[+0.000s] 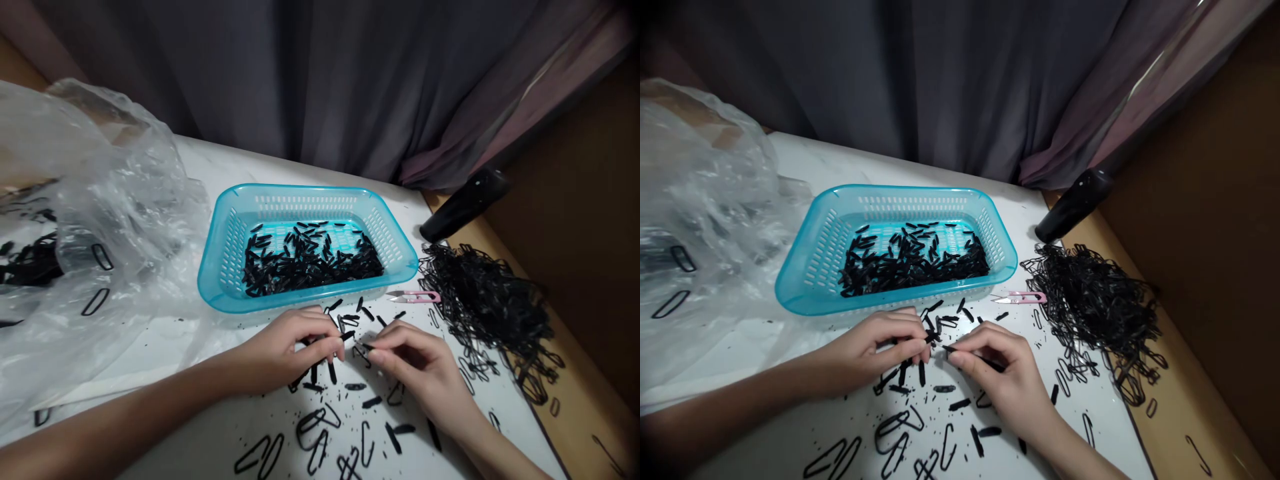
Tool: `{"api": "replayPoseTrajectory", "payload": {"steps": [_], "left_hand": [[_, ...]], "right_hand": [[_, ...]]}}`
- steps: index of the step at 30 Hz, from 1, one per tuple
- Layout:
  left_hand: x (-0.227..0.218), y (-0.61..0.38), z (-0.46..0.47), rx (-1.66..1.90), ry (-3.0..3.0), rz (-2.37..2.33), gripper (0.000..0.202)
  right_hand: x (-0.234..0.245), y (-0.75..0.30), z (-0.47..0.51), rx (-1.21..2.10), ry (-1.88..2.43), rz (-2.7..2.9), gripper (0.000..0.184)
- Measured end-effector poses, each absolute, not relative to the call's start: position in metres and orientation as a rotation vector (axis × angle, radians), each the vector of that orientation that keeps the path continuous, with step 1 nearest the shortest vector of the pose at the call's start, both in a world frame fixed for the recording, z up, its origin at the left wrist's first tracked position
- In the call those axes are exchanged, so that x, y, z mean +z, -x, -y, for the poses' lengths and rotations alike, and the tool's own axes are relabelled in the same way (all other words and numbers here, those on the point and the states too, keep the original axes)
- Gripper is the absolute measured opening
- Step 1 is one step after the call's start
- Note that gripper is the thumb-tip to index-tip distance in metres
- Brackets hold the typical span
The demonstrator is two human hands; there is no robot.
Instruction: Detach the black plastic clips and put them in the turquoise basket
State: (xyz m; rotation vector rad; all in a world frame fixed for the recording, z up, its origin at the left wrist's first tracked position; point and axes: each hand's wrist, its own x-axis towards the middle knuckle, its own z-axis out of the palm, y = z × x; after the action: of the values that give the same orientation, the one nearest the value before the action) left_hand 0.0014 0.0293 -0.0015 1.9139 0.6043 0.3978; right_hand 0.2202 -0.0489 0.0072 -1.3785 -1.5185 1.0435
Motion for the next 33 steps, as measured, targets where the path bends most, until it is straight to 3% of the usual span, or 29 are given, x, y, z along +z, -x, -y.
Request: {"api": "replayPoseTrajectory", "payload": {"steps": [3,10,33], "left_hand": [[-0.001,-0.001,-0.03,0.399,-1.898,-0.605,0.025],[-0.004,-0.003,-0.027,0.443,-1.901,-0.635,0.02],[-0.008,-0.002,-0.028,0.449,-1.977,-0.657,0.023]], "right_hand": [[0.009,-0.223,0.051,0.871,1.368,1.601,0.003],[0.007,-0.223,0.056,0.579,1.221,1.907,0.021],[0.01,-0.221,0.06,0.377,1.269,2.067,0.019]]}}
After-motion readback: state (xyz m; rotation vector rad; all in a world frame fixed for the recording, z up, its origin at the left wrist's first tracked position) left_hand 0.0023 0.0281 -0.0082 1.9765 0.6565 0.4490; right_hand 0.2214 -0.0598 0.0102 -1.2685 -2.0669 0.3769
